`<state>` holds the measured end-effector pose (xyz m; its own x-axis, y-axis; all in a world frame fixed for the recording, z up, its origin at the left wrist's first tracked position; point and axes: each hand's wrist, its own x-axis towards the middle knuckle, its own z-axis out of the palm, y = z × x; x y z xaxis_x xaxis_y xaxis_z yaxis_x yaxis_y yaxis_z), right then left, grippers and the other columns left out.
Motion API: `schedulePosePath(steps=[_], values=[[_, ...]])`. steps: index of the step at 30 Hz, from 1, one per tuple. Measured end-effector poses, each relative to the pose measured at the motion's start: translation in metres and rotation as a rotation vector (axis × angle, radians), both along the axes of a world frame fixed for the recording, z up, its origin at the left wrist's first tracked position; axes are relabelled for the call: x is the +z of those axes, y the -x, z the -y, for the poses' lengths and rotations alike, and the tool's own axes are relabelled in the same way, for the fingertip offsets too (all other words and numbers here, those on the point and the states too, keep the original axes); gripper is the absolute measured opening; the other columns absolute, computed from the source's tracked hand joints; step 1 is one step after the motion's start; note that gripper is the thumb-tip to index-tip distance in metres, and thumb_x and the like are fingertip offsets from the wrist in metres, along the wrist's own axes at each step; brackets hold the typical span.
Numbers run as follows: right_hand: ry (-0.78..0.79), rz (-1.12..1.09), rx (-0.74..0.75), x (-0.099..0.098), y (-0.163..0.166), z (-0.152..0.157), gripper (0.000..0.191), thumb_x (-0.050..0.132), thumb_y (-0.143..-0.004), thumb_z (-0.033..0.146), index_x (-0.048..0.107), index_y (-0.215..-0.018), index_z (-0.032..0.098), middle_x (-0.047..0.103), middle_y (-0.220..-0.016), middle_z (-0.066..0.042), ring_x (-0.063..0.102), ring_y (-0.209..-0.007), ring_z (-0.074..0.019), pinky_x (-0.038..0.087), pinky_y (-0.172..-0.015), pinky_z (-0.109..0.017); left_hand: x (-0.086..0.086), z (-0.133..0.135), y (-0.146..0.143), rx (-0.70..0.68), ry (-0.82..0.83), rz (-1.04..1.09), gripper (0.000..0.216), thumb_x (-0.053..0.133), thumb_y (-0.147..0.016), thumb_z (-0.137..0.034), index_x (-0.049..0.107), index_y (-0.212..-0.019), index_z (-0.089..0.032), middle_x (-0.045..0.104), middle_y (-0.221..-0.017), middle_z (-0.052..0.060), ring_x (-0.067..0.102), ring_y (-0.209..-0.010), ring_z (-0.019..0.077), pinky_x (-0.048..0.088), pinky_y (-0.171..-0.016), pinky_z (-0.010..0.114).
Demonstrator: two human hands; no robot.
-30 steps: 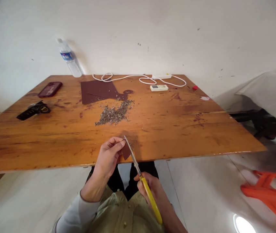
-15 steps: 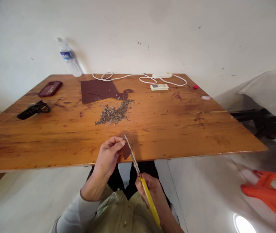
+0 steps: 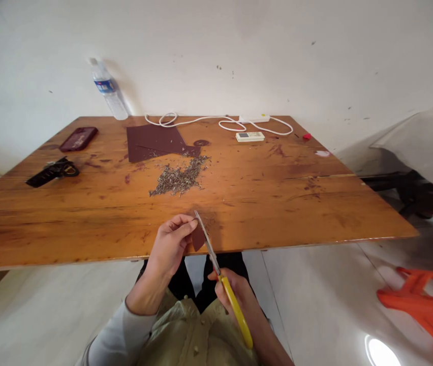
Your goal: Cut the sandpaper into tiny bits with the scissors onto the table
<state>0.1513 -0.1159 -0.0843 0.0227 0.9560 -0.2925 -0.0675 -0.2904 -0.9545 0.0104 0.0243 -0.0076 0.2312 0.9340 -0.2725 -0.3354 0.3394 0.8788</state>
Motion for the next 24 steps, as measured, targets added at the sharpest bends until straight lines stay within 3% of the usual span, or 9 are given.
schedulePosePath(steps=[7,14,18,22,24], values=[[0.034,-0.037,-0.042,-0.007,0.003,0.004,0.079,0.063,-0.081,0.099,0.068,-0.090,0.020,0.026,-0.052,0.014,0.016,-0.044,-0.0080,0.012,-0.044,-0.028,0.000,0.000,-0.001,-0.004,0.009,-0.005,0.025,0.089,-0.063,-0.034,0.069,-0.061,-0.019,0.059,-0.055,-0.003,0.050,-0.053,0.0107,0.040,-0.054,0.025],[0.101,-0.046,-0.071,0.013,0.011,0.002,0.080,0.064,-0.073,0.104,0.052,-0.071,0.025,0.029,-0.048,0.013,0.021,-0.041,-0.0066,0.015,-0.039,-0.025,0.000,0.000,-0.001,-0.024,0.001,-0.018,0.025,0.088,-0.064,-0.034,0.068,-0.062,-0.019,0.060,-0.058,-0.002,0.050,-0.054,0.0111,0.040,-0.055,0.026],[0.064,-0.087,-0.036,0.009,0.009,0.002,0.079,0.060,-0.080,0.102,0.060,-0.083,0.023,0.031,-0.050,0.013,0.021,-0.041,-0.0073,0.018,-0.039,-0.024,-0.001,-0.001,-0.001,-0.025,0.009,-0.022,0.026,0.089,-0.063,-0.036,0.069,-0.063,-0.019,0.060,-0.058,-0.002,0.049,-0.053,0.0108,0.040,-0.054,0.026],[-0.062,-0.085,0.015,0.000,0.004,0.001,0.081,0.056,-0.086,0.099,0.068,-0.093,0.019,0.043,-0.057,0.008,0.033,-0.047,-0.0103,0.028,-0.048,-0.026,-0.001,-0.002,-0.001,-0.012,0.000,-0.017,0.027,0.089,-0.062,-0.036,0.068,-0.063,-0.019,0.058,-0.058,-0.003,0.048,-0.052,0.0100,0.038,-0.053,0.025],[-0.039,-0.030,0.015,0.000,0.002,0.001,0.084,0.056,-0.085,0.100,0.070,-0.097,0.018,0.041,-0.058,0.008,0.032,-0.049,-0.0111,0.027,-0.050,-0.027,-0.002,-0.002,-0.001,-0.016,-0.002,-0.017,0.029,0.090,-0.063,-0.038,0.067,-0.063,-0.019,0.058,-0.058,-0.003,0.048,-0.052,0.0101,0.037,-0.052,0.025]])
